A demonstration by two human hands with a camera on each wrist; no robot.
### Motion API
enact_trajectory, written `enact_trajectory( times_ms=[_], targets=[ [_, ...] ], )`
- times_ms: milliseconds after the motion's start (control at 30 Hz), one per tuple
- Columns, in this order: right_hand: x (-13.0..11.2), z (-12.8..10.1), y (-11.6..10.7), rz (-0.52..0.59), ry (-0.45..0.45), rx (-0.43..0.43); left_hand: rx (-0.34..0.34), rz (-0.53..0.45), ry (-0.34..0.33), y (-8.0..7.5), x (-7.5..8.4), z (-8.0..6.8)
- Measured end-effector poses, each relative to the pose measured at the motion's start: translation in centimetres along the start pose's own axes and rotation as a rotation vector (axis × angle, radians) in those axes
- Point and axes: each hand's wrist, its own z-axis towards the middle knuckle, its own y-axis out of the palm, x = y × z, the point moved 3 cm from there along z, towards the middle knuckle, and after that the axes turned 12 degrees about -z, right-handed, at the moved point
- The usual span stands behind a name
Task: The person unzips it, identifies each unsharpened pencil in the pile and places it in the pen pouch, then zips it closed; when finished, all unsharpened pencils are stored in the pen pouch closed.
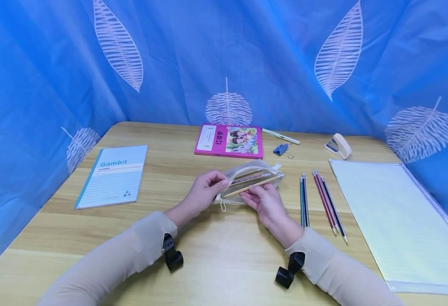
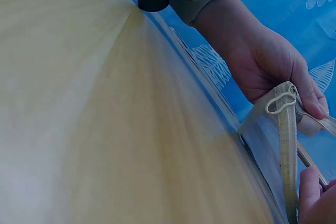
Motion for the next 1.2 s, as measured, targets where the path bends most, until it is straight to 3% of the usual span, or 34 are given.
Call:
enact_trajectory(
  times_ms=[433, 1000, 1200],
  targets=[
    [-0.1, 0.3, 1.3, -0.065, -0.065, 0.076, 0.031, -0.003, 0.021, 0.5, -0.4, 0.4],
    [-0.9, 0.7, 2.0, -0.159, -0.153, 0.082, 0.078, -0.057, 0.035, 0.9, -0.8, 0.5],
    [-0.6, 1.1, 2.1, -0.122, -0.110, 0.089, 0.128, -0.079, 0.020, 0.7, -0.6, 0.4]
  ],
)
